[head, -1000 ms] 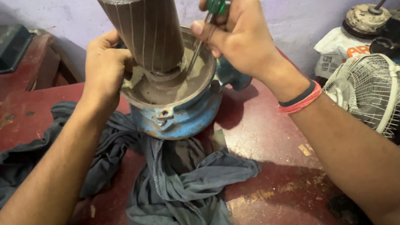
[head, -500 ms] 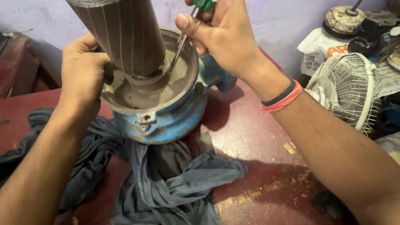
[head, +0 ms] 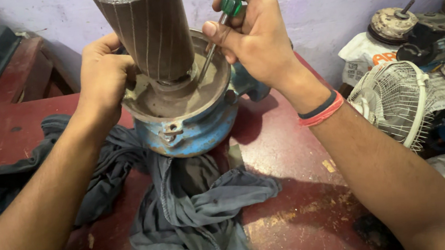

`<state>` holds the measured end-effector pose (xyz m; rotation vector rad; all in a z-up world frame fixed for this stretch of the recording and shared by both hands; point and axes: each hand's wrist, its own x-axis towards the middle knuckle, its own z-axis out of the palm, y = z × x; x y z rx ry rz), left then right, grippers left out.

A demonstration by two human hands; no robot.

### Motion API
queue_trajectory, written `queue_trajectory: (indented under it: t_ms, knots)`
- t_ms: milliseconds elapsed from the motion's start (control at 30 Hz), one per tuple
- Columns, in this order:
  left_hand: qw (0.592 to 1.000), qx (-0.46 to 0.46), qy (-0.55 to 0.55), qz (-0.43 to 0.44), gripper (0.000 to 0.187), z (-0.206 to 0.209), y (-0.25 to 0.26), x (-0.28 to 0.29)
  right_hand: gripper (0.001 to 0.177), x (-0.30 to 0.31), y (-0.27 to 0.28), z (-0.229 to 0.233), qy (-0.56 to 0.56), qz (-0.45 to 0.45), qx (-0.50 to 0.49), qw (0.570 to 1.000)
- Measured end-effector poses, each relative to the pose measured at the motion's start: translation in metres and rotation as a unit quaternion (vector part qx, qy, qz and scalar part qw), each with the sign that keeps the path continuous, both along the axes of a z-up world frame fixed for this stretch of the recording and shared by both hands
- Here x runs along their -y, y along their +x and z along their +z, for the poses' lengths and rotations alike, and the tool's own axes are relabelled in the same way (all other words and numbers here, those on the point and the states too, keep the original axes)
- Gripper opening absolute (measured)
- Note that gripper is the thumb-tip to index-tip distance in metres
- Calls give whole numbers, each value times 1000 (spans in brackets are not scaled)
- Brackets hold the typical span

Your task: The person uses a screwdriver to scrape and clean the gap between the rotor and stator of an electric motor held in a bench vise. The person rotates the motor and continues scraping around the circumference.

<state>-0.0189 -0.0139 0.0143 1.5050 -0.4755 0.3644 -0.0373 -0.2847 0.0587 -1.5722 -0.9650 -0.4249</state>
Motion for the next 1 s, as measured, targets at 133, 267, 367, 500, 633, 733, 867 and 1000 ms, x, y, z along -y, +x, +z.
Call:
queue_trajectory:
  t_ms: [133,267,367,500,633,733,867,1000]
  knots:
    - [1000,3,6,0,36,0,-1,0,27,2,0,0,1,1,-1,1000]
    - [1000,8,9,0,37,0,0,0,26,4,1,0,33,-41,-1,999]
    - [1000,2,3,3,38,0,0,0,27,4,1,1,26,-43,-10,999]
    - [1000,2,8,7,38,0,0,-1,29,3,1,1,27,-2,-18,999]
    - [1000,1,1,1,36,0,1,-1,29,1,2,0,28,-31,-27,999]
    - [1000,2,-3,-6,37,-1,2,-2,29,0,4,-2,28,-36,-28,999]
    - [999,-2,17,26,26,-2,4,-4,29,-4,-1,-1,30,-35,-33,998]
    - [999,-25,14,32,23,-5,8,-10,28,-17,-14,6,39,-28,-48,998]
